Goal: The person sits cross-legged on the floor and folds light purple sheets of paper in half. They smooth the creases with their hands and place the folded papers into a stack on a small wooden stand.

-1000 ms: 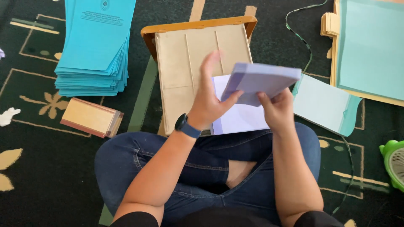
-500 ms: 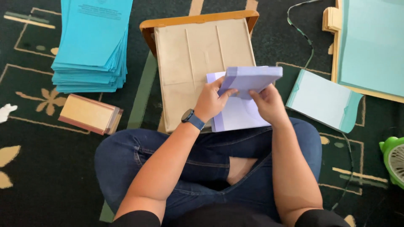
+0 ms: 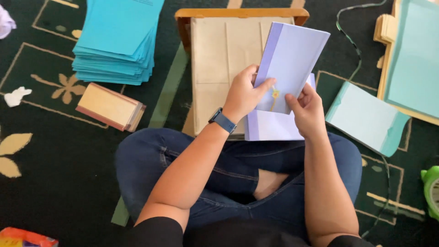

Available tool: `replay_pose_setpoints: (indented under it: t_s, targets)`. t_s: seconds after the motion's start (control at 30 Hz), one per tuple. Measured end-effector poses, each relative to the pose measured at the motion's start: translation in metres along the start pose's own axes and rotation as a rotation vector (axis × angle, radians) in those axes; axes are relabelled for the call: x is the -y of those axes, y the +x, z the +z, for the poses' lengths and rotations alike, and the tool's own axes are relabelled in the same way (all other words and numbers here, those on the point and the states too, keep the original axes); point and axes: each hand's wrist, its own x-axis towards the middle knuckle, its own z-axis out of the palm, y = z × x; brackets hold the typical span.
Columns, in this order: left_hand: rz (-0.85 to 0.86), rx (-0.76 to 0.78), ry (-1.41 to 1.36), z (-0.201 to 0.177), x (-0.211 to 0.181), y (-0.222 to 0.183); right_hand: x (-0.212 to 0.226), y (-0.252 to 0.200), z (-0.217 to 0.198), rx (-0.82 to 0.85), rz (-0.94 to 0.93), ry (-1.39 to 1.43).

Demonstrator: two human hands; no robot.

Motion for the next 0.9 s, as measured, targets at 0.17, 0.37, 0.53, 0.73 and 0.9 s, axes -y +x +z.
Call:
replay_pose_setpoints:
  t_s: [0.17, 0.37, 0.53, 0.73, 0.9]
  targets:
    - [0.043, -0.181, 0.043, -0.041, 0.005, 0.02, 0.001, 0.04, 0.045, 0.068, -0.045, 0.009]
    - [0.036, -0.438, 0.237, -0.111, 0.042, 0.05, 0.011, 0.122, 0.125, 0.144, 0.247, 0.137]
    - [-0.085, -0.601, 0.672, -0.123, 0.109, 0.066, -0.087, 0.167, 0.148, 0.148, 0.318, 0.15]
    - [-0.1, -0.534, 0.589, -0.088, 0.188, 0.088, -0.116, 0.173, 0.145, 0.123, 0.292, -0.241]
    - [-0.207, -0.397, 0.539, -0.089, 0.16, 0.079, -0.151, 0.191, 0.138, 0.035, 0.046, -0.878]
